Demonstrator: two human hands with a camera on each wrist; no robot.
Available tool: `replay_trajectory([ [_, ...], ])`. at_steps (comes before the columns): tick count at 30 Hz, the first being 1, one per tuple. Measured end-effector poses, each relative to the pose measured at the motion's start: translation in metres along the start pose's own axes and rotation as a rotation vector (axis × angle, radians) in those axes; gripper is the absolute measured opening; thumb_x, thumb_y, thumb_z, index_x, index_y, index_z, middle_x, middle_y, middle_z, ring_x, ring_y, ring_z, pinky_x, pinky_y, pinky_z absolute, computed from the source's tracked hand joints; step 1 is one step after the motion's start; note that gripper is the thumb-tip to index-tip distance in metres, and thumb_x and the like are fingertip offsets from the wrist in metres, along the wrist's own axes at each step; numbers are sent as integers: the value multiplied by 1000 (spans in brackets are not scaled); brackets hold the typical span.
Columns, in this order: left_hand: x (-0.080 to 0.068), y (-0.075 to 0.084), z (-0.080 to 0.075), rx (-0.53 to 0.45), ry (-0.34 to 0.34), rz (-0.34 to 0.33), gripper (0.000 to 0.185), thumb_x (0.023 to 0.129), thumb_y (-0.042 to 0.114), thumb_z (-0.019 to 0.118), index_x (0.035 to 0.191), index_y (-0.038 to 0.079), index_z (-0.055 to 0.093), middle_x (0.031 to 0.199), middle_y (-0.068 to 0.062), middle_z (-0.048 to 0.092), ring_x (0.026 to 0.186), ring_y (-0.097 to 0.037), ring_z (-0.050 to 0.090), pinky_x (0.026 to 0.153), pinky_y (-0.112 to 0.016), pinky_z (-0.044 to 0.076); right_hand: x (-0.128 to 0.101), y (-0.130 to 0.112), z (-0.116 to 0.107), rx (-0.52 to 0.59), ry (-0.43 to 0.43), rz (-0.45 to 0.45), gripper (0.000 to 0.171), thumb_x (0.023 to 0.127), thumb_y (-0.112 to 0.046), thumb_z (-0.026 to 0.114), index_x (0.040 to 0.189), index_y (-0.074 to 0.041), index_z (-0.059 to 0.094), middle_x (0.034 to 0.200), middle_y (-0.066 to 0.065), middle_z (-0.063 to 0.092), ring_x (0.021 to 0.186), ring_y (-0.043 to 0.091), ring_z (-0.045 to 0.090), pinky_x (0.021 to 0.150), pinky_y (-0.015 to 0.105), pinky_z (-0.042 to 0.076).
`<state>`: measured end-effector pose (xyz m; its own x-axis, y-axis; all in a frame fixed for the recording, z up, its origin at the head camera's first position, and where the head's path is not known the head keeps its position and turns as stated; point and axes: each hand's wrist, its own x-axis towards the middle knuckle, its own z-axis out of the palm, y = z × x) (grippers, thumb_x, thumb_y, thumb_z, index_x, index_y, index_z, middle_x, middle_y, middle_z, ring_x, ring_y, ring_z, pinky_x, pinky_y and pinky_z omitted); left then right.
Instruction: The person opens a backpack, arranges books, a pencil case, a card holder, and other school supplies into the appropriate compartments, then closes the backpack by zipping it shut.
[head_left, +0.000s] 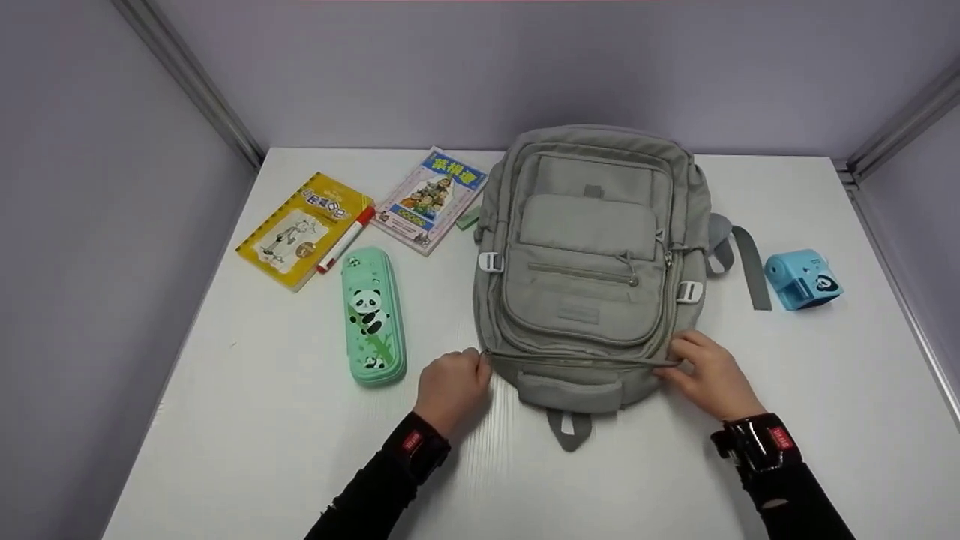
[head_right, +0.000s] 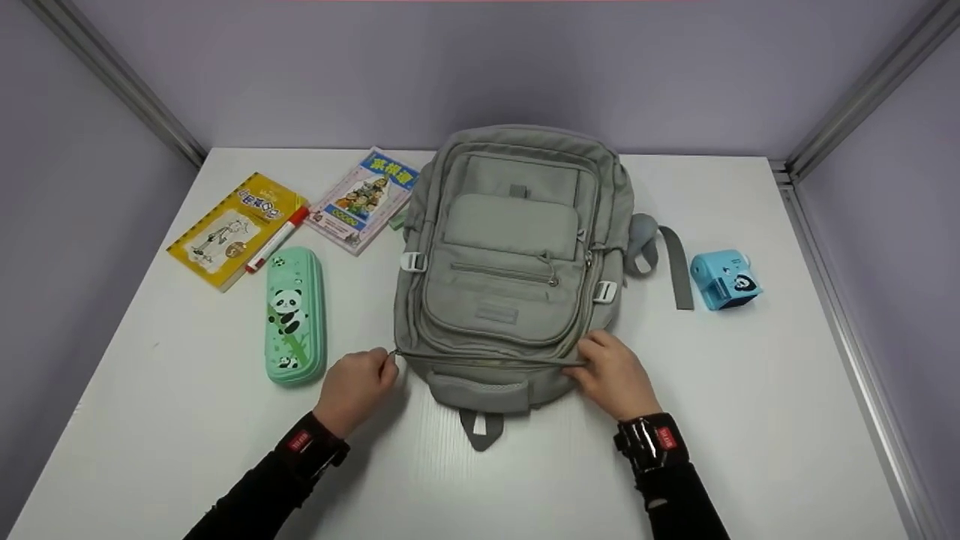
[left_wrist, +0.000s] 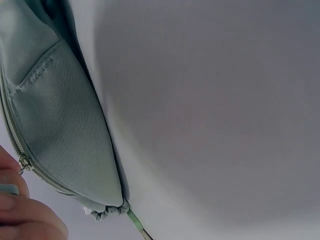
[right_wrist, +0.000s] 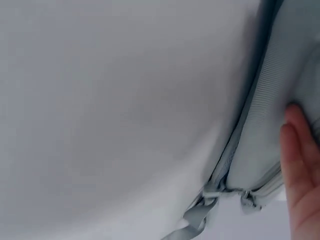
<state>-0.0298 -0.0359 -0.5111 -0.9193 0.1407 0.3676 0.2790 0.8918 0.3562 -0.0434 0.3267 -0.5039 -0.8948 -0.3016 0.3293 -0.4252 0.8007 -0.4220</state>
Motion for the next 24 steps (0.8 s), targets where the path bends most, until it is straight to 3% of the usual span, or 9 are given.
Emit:
replay_trajectory([
  [2,0,2,0,-11,-13,-1,33,85,13,63,56,10,48,48,-7,52,42,-23,51,39,-39,38,2,-6,-4,-44,-43,53,34,66,-5,88,74,-11,56,88,1,61,82,17,60,74,28,48],
  [6,2,5,-2,-40,-46,-25,34,86,14,61,56,11,47,49,-6,51,43,-22,49,40,-39,38,15,-35,-18,-128,-207,131,23,72,-9,84,86,-8,66,92,7,62,88,27,61,76,45,50],
  [10,4,6,-4,-51,-78,-38,35,87,14,60,55,13,45,48,-2,46,43,-17,42,40,-35,34,32,-80,-23,-157,-299,99,35,73,-13,83,105,-7,68,106,13,65,98,34,63,84,52,51],
  [14,6,7,-7,-44,-97,-44,36,87,14,59,55,13,43,49,1,40,45,-13,36,40,-33,31,43,-129,-2,-141,-234,7,42,77,-22,83,112,-8,65,110,13,65,95,32,66,81,49,55],
  [17,7,8,-8,-30,-96,-37,35,88,15,59,55,12,45,49,-1,46,43,-16,42,40,-35,34,45,-158,23,-150,-160,-34,42,80,-24,81,114,-6,62,104,12,64,78,27,67,64,41,55],
  [21,7,7,-7,3,-75,-8,33,88,16,60,57,10,51,51,-8,57,44,-24,54,41,-39,39,43,-181,53,-160,-137,17,43,81,-21,80,114,-2,60,98,14,64,60,27,62,47,38,49],
  [24,7,6,-7,20,-64,12,33,88,16,61,57,9,51,52,-9,58,45,-26,56,41,-41,41,42,-187,69,-141,-144,95,42,80,-17,80,112,1,60,95,17,63,58,30,63,47,41,50],
])
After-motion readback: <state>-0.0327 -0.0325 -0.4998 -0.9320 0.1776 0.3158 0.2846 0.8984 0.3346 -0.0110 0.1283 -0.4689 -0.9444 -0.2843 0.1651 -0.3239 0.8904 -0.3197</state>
